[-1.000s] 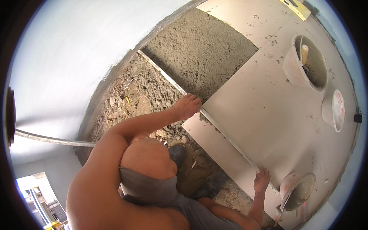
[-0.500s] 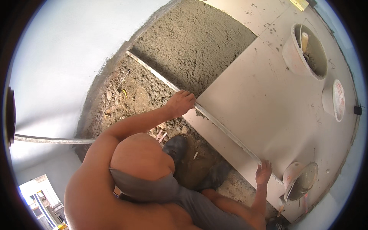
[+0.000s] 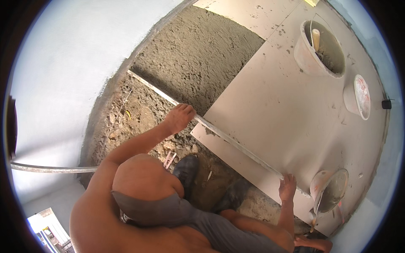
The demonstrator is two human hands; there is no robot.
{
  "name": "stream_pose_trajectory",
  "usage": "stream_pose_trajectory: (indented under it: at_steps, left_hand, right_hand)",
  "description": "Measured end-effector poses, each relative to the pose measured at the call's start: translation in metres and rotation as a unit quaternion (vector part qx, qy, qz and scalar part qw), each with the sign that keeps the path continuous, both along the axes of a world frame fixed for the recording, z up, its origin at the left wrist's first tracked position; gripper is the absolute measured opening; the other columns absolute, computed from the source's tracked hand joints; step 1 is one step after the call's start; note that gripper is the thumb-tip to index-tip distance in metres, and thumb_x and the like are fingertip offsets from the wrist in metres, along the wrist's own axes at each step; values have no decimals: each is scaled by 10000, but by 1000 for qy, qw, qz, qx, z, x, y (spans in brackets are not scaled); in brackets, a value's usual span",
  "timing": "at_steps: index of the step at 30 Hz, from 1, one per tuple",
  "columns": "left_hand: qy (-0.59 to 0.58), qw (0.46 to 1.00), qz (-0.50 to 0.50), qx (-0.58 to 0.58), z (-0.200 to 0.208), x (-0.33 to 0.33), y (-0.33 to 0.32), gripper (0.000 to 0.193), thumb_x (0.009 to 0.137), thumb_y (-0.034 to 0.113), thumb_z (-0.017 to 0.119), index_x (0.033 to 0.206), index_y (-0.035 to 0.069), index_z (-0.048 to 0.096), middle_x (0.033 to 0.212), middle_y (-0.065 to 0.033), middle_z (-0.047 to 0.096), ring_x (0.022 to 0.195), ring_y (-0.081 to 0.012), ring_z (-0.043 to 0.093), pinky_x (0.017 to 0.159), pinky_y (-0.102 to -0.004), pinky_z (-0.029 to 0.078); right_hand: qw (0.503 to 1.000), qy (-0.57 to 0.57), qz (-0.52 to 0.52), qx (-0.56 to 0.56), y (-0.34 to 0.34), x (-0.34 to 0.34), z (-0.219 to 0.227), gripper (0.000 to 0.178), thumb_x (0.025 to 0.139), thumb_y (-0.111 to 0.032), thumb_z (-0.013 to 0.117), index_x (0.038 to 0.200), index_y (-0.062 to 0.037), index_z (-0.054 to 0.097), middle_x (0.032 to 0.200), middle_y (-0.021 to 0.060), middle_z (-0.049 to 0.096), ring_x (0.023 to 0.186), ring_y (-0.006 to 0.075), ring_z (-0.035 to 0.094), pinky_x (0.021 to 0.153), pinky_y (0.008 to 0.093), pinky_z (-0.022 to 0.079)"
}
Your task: The person spreads cement on the floor using a trowel, places a large tile, and taps it with a rubber mallet to secure it. The person also uses a straight edge to level the cement and adjusts the tile position.
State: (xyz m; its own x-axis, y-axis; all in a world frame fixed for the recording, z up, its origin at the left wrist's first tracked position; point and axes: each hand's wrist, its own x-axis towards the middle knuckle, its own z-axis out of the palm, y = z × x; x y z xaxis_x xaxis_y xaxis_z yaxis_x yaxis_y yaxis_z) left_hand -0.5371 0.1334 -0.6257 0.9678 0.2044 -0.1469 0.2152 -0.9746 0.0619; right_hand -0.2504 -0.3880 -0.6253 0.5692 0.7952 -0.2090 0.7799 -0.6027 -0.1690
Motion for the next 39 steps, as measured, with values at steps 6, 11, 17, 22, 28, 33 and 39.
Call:
stream_pose_trajectory:
  at_steps: [6, 11, 17, 22, 28, 33, 39]
  left_hand:
    - [-17, 998, -29, -46, 4, 3, -21, 260, 857, 143, 574, 1090, 32, 605, 1057, -112, 575, 1059, -276, 576, 998, -397, 450]
    - [-45, 999, -18, 4, 0, 37, -4, 265, 859, 147, 559, 1089, 32, 623, 1062, -122, 584, 1079, -281, 575, 1056, -404, 417]
    - [-14, 999, 14, 36, -6, 66, 47, 246, 914, 140, 508, 1121, 51, 609, 1082, -114, 580, 1161, -283, 558, 1168, -423, 324]
    - [-30, 999, 22, 11, -6, 50, 51, 232, 906, 126, 524, 1109, 60, 616, 1080, -96, 582, 1146, -271, 561, 1147, -419, 349]
    - [-52, 997, 49, -3, -11, 7, 30, 233, 883, 117, 541, 1091, 61, 632, 1072, -98, 582, 1094, -274, 569, 1103, -412, 394]
    - [-37, 998, 52, -7, -4, -20, 16, 260, 879, 114, 547, 1118, 58, 633, 1086, -103, 587, 1122, -279, 570, 1134, -415, 371]
    - [-49, 998, 38, -19, -2, -28, -6, 266, 856, 96, 564, 1107, 52, 641, 1086, -106, 582, 1121, -277, 565, 1130, -425, 372]
  right_hand:
    - [1000, -9, -23, 6, -21, -3, 4, 300, 802, -51, 678, 1086, -9, 591, 1101, 208, 579, 1053, 432, 535, 947, 517, 440]
    - [999, -8, -47, 2, -27, -1, -8, 309, 830, -81, 674, 1113, -5, 577, 1135, 214, 567, 1071, 428, 530, 937, 507, 444]
    - [999, 28, -31, -25, 19, -12, -7, 352, 865, -115, 663, 1191, -5, 585, 1167, 217, 573, 1082, 421, 535, 917, 511, 451]
    - [999, 26, -18, -28, 29, -18, 0, 322, 872, -115, 660, 1169, -5, 602, 1139, 221, 591, 1067, 429, 544, 909, 516, 450]
    - [999, 16, 4, -51, 20, -10, -3, 310, 906, -160, 640, 1173, -9, 598, 1177, 228, 594, 1107, 439, 539, 939, 525, 442]
    - [997, 25, 0, -76, 14, -11, -7, 298, 927, -198, 620, 1157, -11, 596, 1243, 240, 577, 1167, 446, 520, 958, 545, 433]
    - [998, 28, -18, -53, 4, -5, -5, 281, 866, -104, 656, 1102, 31, 585, 1168, 284, 581, 1100, 482, 525, 982, 536, 417]
